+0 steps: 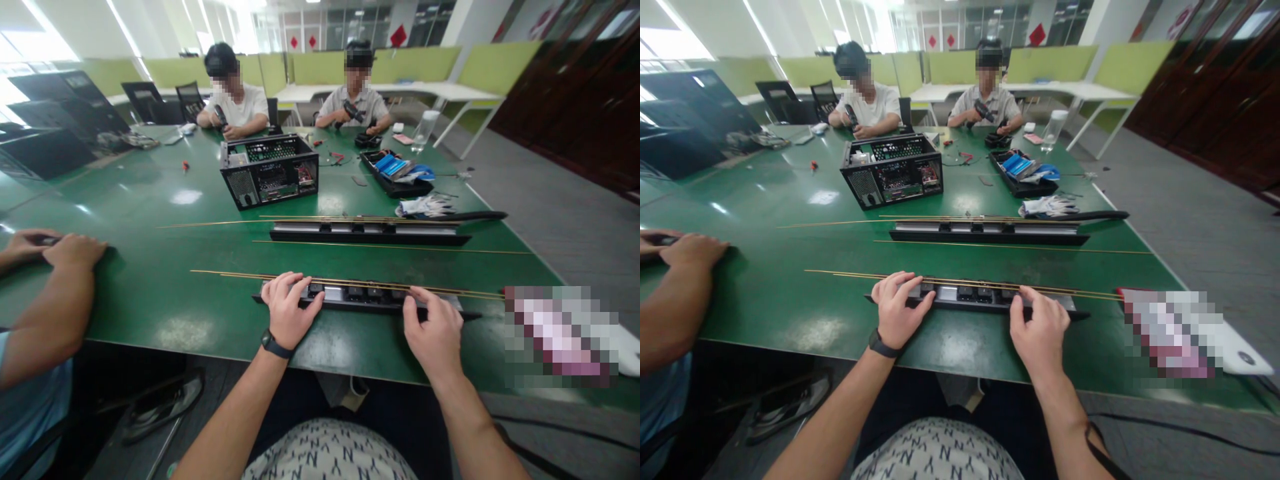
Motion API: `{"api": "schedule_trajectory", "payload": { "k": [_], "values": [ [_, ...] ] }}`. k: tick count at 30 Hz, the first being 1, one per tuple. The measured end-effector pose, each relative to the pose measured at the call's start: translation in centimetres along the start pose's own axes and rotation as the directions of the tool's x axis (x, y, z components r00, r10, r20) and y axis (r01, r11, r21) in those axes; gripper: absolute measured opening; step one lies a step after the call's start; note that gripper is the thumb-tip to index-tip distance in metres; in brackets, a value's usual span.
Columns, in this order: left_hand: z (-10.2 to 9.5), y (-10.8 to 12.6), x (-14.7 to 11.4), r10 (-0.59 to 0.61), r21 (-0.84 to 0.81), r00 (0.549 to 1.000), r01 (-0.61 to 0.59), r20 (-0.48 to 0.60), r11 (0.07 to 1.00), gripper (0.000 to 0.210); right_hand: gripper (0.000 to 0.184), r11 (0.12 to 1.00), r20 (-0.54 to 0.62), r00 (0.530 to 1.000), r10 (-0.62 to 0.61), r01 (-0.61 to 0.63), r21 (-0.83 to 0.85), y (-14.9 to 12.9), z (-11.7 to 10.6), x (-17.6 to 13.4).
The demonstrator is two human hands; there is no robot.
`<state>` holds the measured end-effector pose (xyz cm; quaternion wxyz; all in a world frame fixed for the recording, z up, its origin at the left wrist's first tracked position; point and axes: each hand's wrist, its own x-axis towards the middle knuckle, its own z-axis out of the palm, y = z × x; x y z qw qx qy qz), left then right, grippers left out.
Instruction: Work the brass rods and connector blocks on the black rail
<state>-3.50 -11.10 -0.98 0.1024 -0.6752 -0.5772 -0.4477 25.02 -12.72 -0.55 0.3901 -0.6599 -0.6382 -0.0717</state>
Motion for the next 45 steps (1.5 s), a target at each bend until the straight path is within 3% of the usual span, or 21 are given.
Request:
{"api": "schedule_trajectory", "payload": {
  "k": [5,10,20,27,34,45],
  "values": [
    [0.1,-0.1,-0.1,0.004,-0.008,1.000,-0.004,-0.008,1.000,0.026,0.031,0.993,-0.088,0.990,0.109,-0.111,-0.027,2.3,-1.0,0.5],
    [0.3,-0.4,-0.2,0.024,-0.014,1.000,-0.024,-0.017,1.000,0.027,0.031,0.987,-0.087,0.985,0.150,-0.154,-0.051,2.6,-1.2,0.8],
    [0.3,-0.5,-0.2,0.031,0.002,0.999,-0.031,-0.009,1.000,0.027,0.030,0.995,0.025,0.998,-0.054,0.052,0.084,0.1,-0.3,0.2],
    [0.3,-0.5,-0.2,0.042,-0.008,0.999,-0.042,-0.015,0.999,0.028,0.027,0.999,-0.027,0.999,0.024,-0.023,0.030,1.0,-0.6,0.3],
    [0.3,-0.5,-0.2,0.031,-0.001,0.999,-0.031,-0.011,1.000,0.027,0.030,0.990,0.029,0.994,-0.105,0.102,0.095,-0.2,-0.1,0.0],
    [0.3,-0.5,-0.2,0.039,-0.006,0.999,-0.039,-0.021,0.999,0.028,0.029,1.000,-0.016,1.000,0.025,-0.025,0.010,1.4,-1.0,0.5]
  ]
}}
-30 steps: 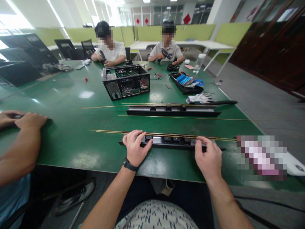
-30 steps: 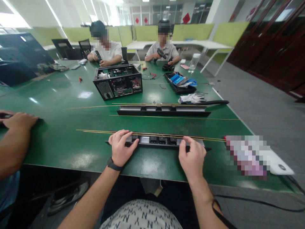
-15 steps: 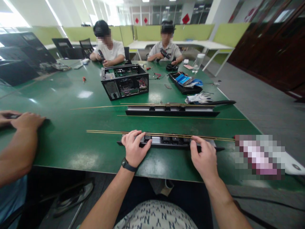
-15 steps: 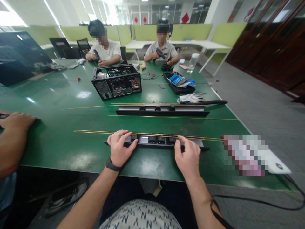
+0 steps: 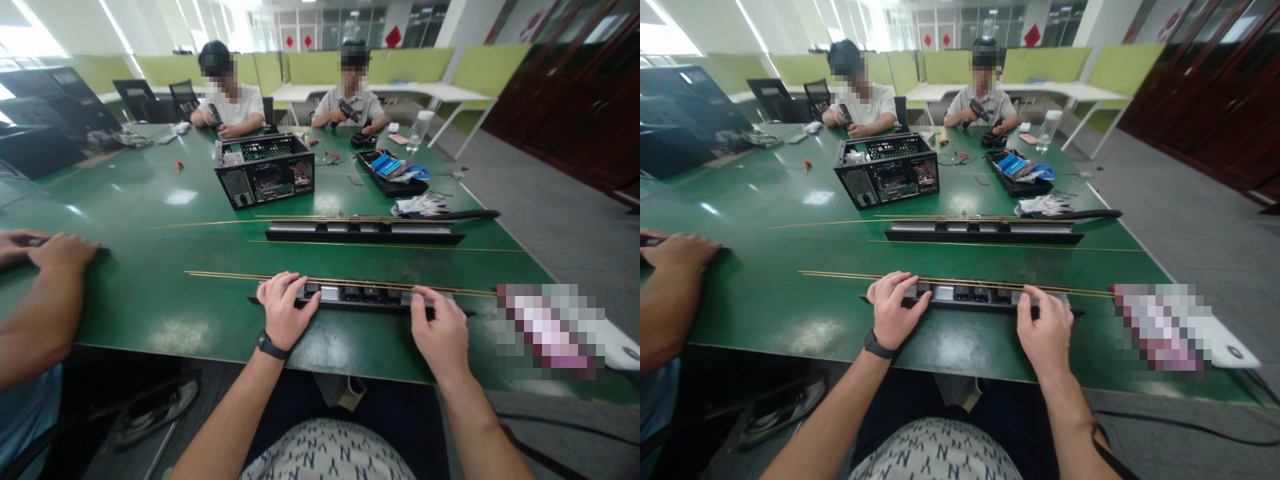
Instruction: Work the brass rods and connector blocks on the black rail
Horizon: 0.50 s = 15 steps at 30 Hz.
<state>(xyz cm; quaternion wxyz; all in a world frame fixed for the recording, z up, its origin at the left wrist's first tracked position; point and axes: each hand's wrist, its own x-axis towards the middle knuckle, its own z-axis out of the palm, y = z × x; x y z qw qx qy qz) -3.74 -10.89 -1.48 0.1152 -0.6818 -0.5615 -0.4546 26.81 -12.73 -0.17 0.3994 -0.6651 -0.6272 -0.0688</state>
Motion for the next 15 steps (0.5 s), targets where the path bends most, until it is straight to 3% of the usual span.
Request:
{"api": "schedule_trajectory", "payload": {
  "k": [9,15],
  "values": [
    [0.0,-0.1,0.0,0.012,0.007,1.000,-0.012,-0.003,1.000,0.029,0.035,0.985,-0.092,0.989,0.120,-0.130,-0.110,3.3,-1.2,0.9],
    [0.1,-0.2,0.0,0.010,0.010,1.000,-0.010,0.000,1.000,0.030,0.031,0.998,-0.040,0.999,0.032,-0.034,-0.060,1.1,-0.7,0.3]
  ]
}}
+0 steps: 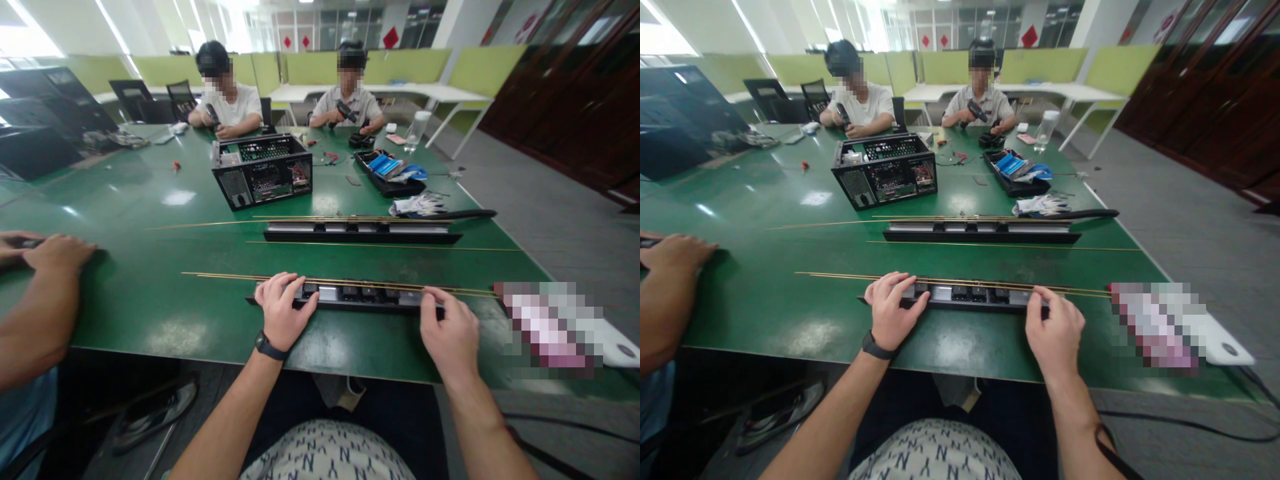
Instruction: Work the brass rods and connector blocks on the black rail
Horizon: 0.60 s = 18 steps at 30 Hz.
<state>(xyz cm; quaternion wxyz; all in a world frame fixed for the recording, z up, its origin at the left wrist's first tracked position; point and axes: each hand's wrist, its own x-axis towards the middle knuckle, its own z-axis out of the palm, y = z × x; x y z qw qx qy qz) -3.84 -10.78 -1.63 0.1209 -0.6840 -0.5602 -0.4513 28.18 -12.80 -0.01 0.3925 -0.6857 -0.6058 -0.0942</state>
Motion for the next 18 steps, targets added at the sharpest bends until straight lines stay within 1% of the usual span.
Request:
{"api": "schedule_trajectory", "payload": {
  "k": [5,7,13,18],
  "values": [
    [-0.1,0.1,0.0,0.005,0.005,1.000,-0.005,-0.001,1.000,0.029,0.029,0.983,0.064,0.987,-0.146,0.138,0.119,-2.4,0.9,-0.7],
    [-0.1,0.2,0.0,-0.006,0.010,1.000,0.006,0.007,1.000,0.029,0.029,0.976,0.070,0.982,-0.177,0.167,0.138,-2.8,1.2,-0.8],
    [-0.2,0.3,0.1,-0.040,-0.015,0.999,0.041,0.034,0.999,0.028,0.029,0.984,0.079,0.988,-0.131,0.120,0.133,-2.4,1.2,-0.6],
    [-0.2,0.3,0.1,-0.058,-0.022,0.997,0.059,0.046,0.998,0.028,0.028,0.991,0.051,0.995,-0.082,0.076,0.114,-1.5,1.1,-0.5]
  ]
}}
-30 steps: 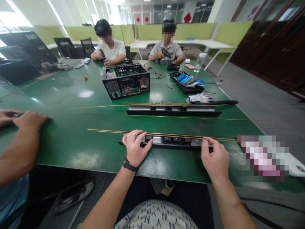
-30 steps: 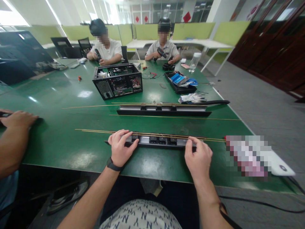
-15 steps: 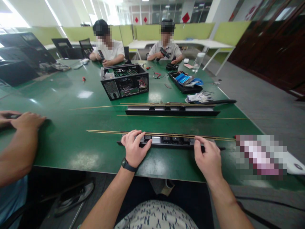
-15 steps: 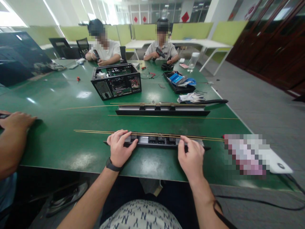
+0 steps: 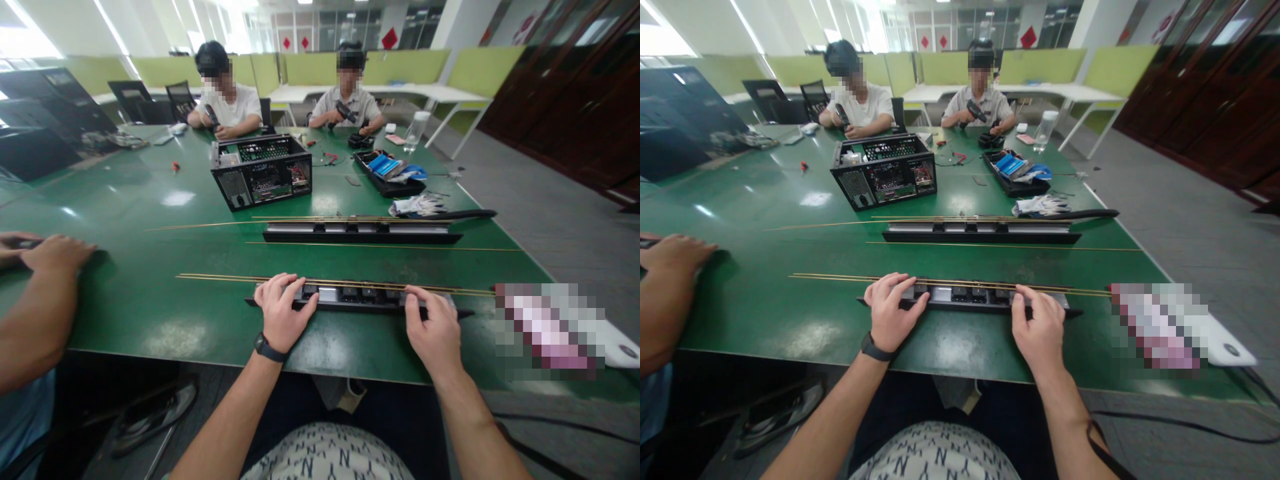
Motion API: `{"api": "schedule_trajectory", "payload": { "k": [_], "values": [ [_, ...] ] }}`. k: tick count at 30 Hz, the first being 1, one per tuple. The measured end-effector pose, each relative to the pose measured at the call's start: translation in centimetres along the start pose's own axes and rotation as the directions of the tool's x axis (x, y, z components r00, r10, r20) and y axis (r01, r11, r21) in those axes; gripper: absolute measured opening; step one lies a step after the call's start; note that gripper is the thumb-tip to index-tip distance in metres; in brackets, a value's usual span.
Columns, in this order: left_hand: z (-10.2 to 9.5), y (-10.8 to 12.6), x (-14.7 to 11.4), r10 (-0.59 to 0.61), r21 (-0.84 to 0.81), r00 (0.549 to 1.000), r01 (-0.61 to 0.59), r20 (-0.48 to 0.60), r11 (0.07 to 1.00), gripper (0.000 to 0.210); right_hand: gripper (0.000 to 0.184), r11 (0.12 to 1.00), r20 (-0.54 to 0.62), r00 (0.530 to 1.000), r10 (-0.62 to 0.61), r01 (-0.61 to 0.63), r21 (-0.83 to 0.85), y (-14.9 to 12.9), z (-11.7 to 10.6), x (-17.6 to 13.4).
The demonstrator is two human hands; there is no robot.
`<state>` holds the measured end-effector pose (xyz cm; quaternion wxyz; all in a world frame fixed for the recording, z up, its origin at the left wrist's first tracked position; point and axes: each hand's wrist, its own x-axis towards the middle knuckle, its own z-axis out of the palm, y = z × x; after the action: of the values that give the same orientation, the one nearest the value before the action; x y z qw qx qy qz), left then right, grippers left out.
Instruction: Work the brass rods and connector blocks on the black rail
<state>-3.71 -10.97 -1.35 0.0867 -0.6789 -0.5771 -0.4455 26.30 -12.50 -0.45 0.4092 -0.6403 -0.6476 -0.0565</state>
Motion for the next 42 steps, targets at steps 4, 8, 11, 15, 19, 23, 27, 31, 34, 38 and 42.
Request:
{"api": "schedule_trajectory", "payload": {
  "k": [4,8,11,15,19,23,27,31,34,38,42],
  "values": [
    [0.1,-0.1,-0.1,0.016,0.005,1.000,-0.016,-0.009,1.000,0.030,0.027,1.000,-0.021,1.000,0.018,-0.018,0.000,0.5,-0.1,0.0],
    [0.2,-0.3,-0.1,0.029,0.014,0.999,-0.029,-0.015,0.999,0.030,0.028,0.999,-0.054,0.998,0.035,-0.036,-0.021,1.0,-0.2,0.0],
    [0.3,-0.3,-0.1,0.044,0.006,0.998,-0.044,-0.035,0.999,0.030,0.028,0.997,-0.086,0.994,0.062,-0.066,-0.037,1.4,-0.2,0.0],
    [0.3,-0.3,-0.1,0.029,0.006,0.999,-0.029,-0.025,1.000,0.030,0.029,0.996,-0.114,0.991,0.075,-0.081,-0.042,1.8,0.3,-0.3],
    [0.2,-0.2,0.0,0.019,0.011,1.000,-0.019,-0.021,1.000,0.029,0.028,0.997,-0.134,0.989,0.062,-0.068,-0.040,2.0,0.8,-0.5],
    [0.3,-0.1,0.1,0.012,-0.002,1.000,-0.012,-0.023,1.000,0.028,0.028,0.997,-0.128,0.989,0.070,-0.074,-0.027,1.9,0.9,-0.5],
    [0.3,-0.1,0.1,0.011,-0.004,1.000,-0.011,-0.027,1.000,0.028,0.028,0.998,-0.139,0.989,0.056,-0.059,-0.018,1.9,0.8,-0.4],
    [0.4,-0.1,0.1,0.014,0.003,0.999,-0.014,-0.032,1.000,0.029,0.027,0.999,-0.149,0.988,0.035,-0.040,-0.025,2.0,0.9,-0.3],
    [0.4,-0.2,0.1,0.005,-0.001,1.000,-0.005,-0.027,1.000,0.029,0.027,0.999,-0.149,0.988,0.041,-0.045,-0.021,2.0,1.0,-0.3],
    [0.6,-0.2,0.1,-0.011,0.000,1.000,0.011,-0.017,1.000,0.030,0.026,0.999,-0.150,0.988,0.044,-0.047,-0.017,2.0,1.1,-0.2],
    [0.8,-0.3,0.1,-0.015,-0.005,1.000,0.014,-0.027,1.000,0.030,0.026,0.999,-0.150,0.988,0.042,-0.046,-0.022,2.1,1.1,-0.2]
  ]
}}
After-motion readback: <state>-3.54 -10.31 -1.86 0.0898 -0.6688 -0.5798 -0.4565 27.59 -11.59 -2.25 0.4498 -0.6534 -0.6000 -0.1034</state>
